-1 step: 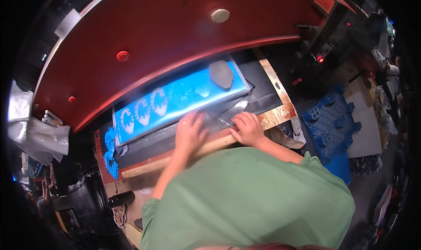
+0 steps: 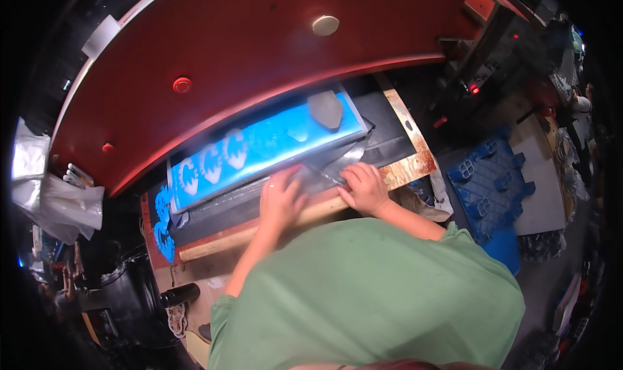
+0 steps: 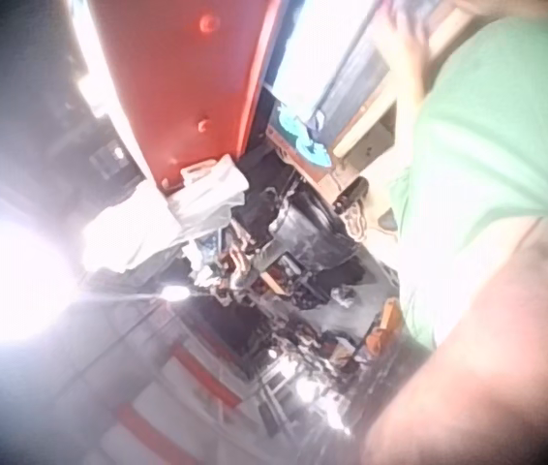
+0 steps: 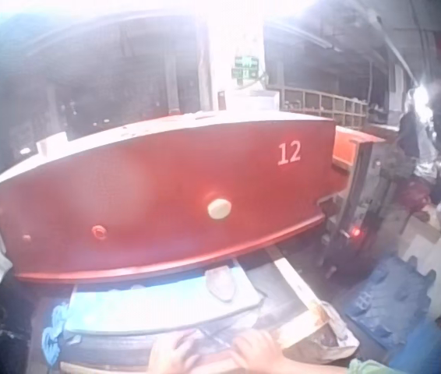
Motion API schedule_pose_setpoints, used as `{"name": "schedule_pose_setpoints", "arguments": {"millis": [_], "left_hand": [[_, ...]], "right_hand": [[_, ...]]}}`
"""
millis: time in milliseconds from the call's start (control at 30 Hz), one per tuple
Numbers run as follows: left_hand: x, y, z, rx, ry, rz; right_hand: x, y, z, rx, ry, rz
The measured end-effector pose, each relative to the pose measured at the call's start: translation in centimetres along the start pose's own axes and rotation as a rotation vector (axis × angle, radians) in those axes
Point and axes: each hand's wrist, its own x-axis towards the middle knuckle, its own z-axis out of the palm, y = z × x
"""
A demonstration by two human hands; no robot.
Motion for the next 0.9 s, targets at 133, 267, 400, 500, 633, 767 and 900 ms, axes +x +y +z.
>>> {"name": "schedule_pose_setpoints", "arguments": {"millis": [133, 267, 400, 500, 633, 767, 900], "left_hand": [[-1.7, 2.0, 1.3, 0.023, 0.040, -0.183], [3.2, -0.6, 3.6, 0.044, 0.003, -0.267], [8.6, -5.2, 5.0, 0.019, 0.065, -0.220], [9.8, -7.8, 4.5, 0.056, 0.030, -0.312], [9.3, -9.0, 3.6, 0.080, 0.046, -0.335], [8.7, -8.2, 4.1, 0.083, 0.090, -0.329], [8.5, -7.0, 4.4, 0.109, 0.141, -0.418]], "right_hand": [[4.2, 1.5, -1.2, -0.006, 0.076, -0.023], [17.1, 7.2, -3.7, 0.050, 0.270, 0.222], [32.0, 13.0, -5.4, -0.063, 0.431, 0.137], [35.9, 13.2, -4.0, 0.001, 0.191, 0.222], [29.3, 11.1, -0.9, 0.046, -0.014, 0.124], [18.6, 8.7, 2.6, -0.011, -0.399, 0.023], [14.4, 7.8, 4.4, 0.015, -0.270, 0.009]]}}
